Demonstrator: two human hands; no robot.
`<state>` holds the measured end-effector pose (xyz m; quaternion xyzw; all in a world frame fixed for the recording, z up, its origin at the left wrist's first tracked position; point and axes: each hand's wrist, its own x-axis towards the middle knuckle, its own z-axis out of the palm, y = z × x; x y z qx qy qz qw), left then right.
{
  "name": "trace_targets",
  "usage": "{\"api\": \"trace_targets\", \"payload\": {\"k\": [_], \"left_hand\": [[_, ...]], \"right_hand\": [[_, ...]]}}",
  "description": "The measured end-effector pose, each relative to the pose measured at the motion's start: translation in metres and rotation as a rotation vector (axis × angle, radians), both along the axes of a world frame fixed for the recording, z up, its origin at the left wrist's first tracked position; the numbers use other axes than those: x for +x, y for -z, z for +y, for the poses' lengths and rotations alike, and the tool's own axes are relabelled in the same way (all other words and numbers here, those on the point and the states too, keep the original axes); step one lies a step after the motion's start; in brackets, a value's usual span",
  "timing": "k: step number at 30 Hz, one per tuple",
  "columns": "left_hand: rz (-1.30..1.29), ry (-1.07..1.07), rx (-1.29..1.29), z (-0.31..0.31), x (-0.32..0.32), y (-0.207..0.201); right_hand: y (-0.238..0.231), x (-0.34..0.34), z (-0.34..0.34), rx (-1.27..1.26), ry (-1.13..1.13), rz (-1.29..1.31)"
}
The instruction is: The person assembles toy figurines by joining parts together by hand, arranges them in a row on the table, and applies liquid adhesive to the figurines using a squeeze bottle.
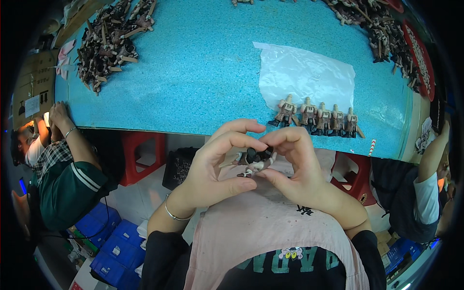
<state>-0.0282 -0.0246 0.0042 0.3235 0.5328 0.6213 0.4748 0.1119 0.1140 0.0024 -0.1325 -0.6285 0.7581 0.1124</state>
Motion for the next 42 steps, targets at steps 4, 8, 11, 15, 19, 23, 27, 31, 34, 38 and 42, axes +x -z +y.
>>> {"api": "trace_targets", "payload": {"k": [4,8,11,15,19,23,27,31,34,38,42], "left_hand": [[0.002,0.027,-0.023,0.000,0.000,-0.001],[0.173,0.008,-0.009,0.001,0.000,-0.001],[0.207,-0.015,0.009,0.003,0.002,0.004],[0.210,-0.043,0.019,0.004,0.004,0.006],[0.244,-0.037,0.048,0.007,0.003,0.004],[0.253,-0.046,0.033,0.007,0.004,0.007],[0.234,-0.135,-0.008,-0.001,0.002,0.008],[0.235,-0.212,-0.016,-0.008,0.000,0.010],[0.237,-0.238,-0.037,-0.011,-0.001,0.009],[0.214,-0.266,-0.040,-0.011,0.001,0.007],[0.192,-0.305,-0.044,-0.019,0.000,0.006]], "right_hand": [[0.002,-0.001,0.005,0.123,-0.036,0.001],[-0.007,-0.004,0.011,0.253,-0.096,0.005],[-0.007,-0.009,0.015,0.281,-0.112,0.040],[-0.006,-0.009,0.016,0.304,-0.099,0.051],[-0.005,-0.008,0.018,0.328,-0.099,0.055],[-0.005,-0.011,0.024,0.270,-0.081,0.001],[-0.012,-0.022,0.060,0.523,-0.082,0.003],[-0.002,-0.056,0.132,0.689,0.242,-0.147],[0.007,-0.095,0.174,0.895,0.300,-0.194],[0.026,-0.145,0.198,1.143,0.280,-0.210],[0.031,-0.171,0.204,1.584,0.181,-0.221]]}}
